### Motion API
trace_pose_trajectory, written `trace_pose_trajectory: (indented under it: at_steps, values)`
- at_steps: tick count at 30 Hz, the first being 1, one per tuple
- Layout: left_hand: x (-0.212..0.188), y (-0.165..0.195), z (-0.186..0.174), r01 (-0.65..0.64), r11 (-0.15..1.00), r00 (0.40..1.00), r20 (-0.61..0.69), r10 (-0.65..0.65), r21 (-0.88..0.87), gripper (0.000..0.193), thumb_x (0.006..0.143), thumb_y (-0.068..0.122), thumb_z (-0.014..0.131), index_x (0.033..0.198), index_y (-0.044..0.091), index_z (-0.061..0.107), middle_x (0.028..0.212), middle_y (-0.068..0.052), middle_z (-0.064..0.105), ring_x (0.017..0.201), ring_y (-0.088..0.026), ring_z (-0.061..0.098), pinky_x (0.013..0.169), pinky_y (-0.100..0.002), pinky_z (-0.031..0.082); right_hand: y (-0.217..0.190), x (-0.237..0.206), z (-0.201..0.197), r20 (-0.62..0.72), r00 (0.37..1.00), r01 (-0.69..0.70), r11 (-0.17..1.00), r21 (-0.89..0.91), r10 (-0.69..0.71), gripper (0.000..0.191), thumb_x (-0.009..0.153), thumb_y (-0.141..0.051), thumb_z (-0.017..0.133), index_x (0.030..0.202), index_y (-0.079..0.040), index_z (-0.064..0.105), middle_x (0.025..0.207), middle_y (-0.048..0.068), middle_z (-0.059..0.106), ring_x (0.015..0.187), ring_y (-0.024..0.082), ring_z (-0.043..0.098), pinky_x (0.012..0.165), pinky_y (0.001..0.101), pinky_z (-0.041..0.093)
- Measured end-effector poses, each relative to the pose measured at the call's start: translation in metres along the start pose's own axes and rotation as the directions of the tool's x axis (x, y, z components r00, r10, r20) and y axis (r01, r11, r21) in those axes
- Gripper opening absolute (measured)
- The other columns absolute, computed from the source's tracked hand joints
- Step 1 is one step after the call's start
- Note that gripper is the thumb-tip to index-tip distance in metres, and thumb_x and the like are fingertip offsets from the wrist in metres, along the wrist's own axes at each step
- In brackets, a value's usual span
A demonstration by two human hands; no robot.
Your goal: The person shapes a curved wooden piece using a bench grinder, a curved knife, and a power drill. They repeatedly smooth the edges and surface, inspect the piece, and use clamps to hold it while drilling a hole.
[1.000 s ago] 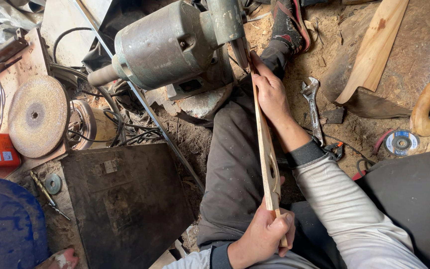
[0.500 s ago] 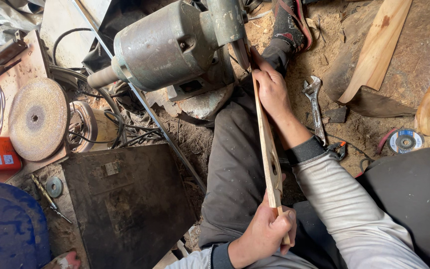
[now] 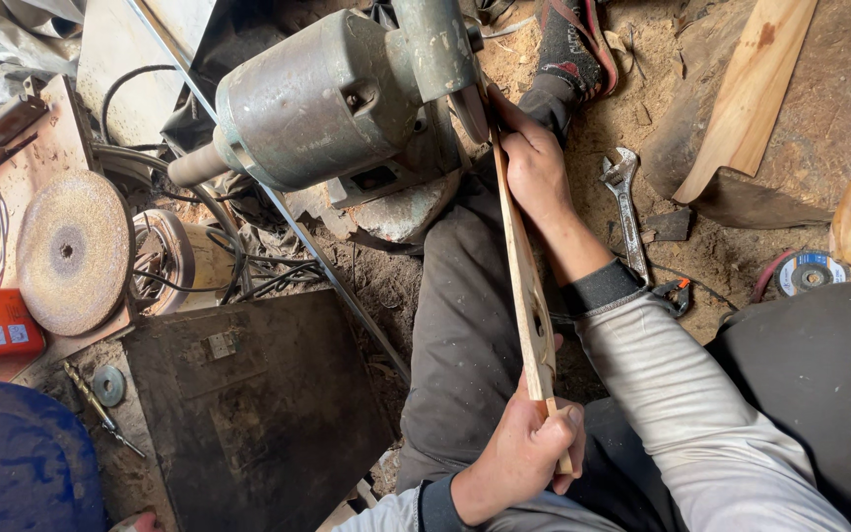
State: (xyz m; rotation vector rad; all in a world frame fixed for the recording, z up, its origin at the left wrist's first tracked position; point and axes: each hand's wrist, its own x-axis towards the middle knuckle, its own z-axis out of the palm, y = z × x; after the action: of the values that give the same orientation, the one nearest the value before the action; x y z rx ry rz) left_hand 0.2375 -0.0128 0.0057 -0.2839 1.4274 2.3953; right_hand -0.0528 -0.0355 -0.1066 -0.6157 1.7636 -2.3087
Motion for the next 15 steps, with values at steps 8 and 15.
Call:
trace_pose_trajectory:
  at_steps: [8,15]
  values:
    - [0.017,0.013,-0.008,0.045,0.997,0.998,-0.052,-0.042,0.055,0.091,0.097,0.011,0.042,0.167,0.009,-0.016,0.061,-0.005,0.048,0.043,-0.014,0.047,0.039,-0.025,0.04,0.008,0.02,-0.001,0.0,1.0,-0.002,0.984,-0.18,0.002,0.052,0.097,-0.001,0.04,0.147,0.001,0.054,0.146,0.02,0.061,0.135,0.024,0.059,0.117,0.0291,0.041]
    - [0.032,0.022,-0.017,-0.002,0.999,1.0,-0.031,0.004,0.049,0.088,0.095,0.011,0.04,0.167,0.009,-0.011,0.06,-0.007,0.051,0.04,-0.014,0.045,0.038,-0.025,0.04,0.012,0.04,0.003,-0.025,0.998,-0.052,0.982,-0.182,0.049,0.054,0.095,-0.002,0.041,0.147,-0.004,0.055,0.131,0.016,0.072,0.11,0.016,0.071,0.1,0.0265,0.054]
